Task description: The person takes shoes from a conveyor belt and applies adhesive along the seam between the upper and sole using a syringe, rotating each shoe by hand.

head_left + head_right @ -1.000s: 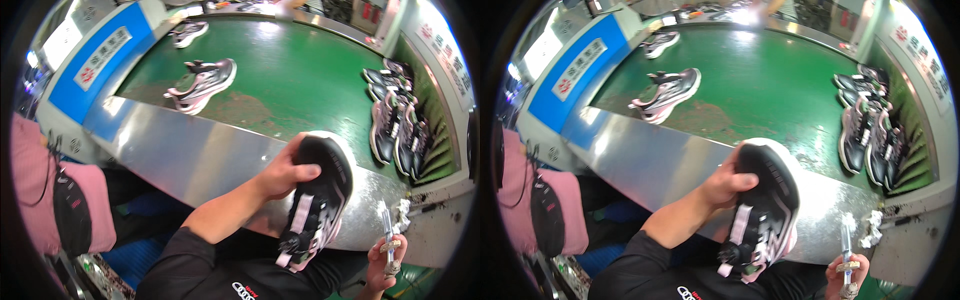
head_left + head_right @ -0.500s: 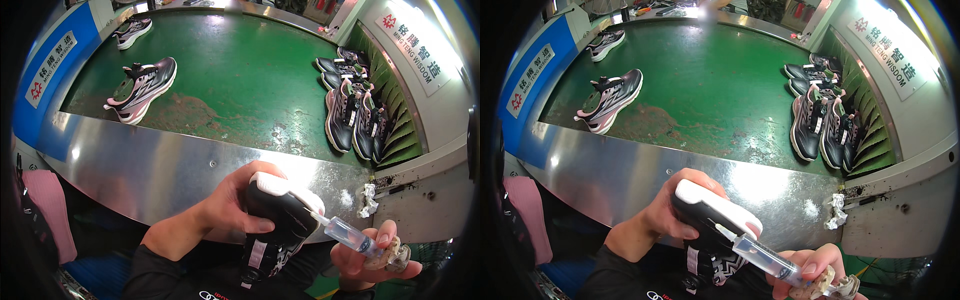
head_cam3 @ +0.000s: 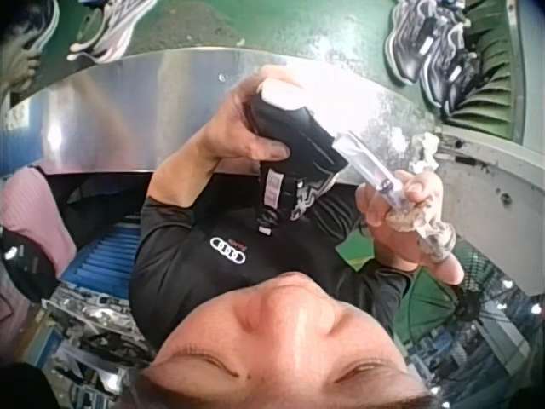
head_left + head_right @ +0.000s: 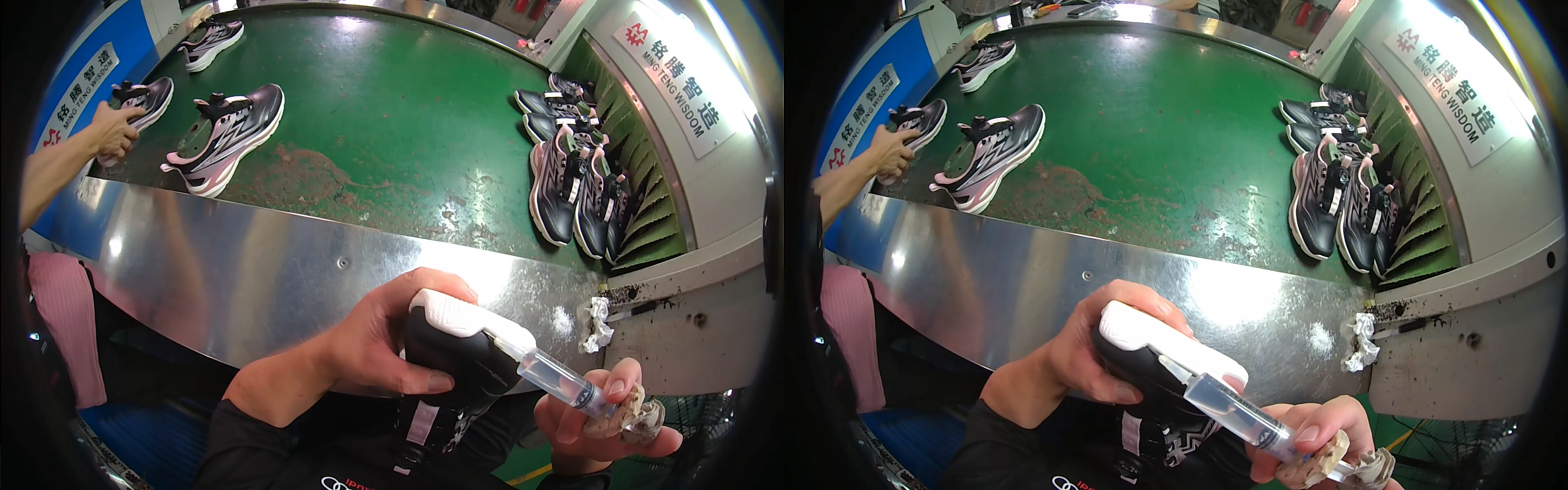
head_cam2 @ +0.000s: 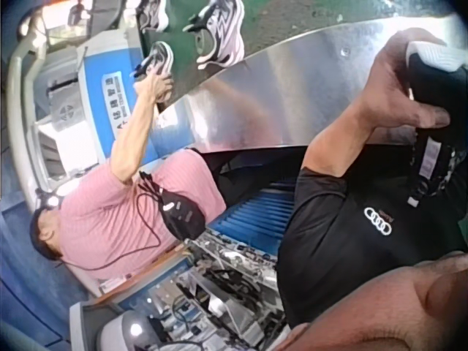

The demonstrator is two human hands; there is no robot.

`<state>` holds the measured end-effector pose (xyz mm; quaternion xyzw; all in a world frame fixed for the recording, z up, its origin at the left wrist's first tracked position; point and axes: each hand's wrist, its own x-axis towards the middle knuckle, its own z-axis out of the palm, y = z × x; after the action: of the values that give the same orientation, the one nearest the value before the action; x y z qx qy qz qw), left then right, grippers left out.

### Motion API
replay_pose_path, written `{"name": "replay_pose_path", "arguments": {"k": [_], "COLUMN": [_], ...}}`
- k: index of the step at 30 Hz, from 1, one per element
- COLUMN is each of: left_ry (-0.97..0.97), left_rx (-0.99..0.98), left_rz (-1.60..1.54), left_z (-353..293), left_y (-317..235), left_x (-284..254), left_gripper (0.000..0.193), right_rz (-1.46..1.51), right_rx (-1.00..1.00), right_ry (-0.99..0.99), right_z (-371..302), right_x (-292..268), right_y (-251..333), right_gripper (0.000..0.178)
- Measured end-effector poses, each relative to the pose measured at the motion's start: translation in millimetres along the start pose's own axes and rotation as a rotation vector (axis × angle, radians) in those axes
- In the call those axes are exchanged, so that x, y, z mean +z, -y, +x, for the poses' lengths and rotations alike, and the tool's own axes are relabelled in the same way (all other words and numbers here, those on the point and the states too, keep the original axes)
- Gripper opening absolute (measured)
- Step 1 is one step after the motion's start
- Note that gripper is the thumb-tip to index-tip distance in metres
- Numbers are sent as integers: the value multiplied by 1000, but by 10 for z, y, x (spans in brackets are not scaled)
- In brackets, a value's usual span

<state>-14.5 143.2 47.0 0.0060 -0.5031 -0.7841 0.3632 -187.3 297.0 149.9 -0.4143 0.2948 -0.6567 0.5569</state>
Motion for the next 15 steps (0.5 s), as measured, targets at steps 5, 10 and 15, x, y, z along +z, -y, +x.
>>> {"name": "replay_pose_path", "arguments": {"k": [5,10,15], "left_ry": [-19,-39,-122], "left_rx": [-5,12,-44], "left_rz": [19,2,-109], "left_z": [3,15,12], "left_y": [-12,-8,-21], "left_x": [3,21,58], "left_gripper": [68,70,71], "right_rz": [-50,-63,-66], "right_rx": [-1,-8,-32], "right_ry": [46,43,25], "right_z": [14,14,-8], "right_x": [-14,-25,-51], "right_y": [14,4,-39], "right_gripper": [66,67,67]}}
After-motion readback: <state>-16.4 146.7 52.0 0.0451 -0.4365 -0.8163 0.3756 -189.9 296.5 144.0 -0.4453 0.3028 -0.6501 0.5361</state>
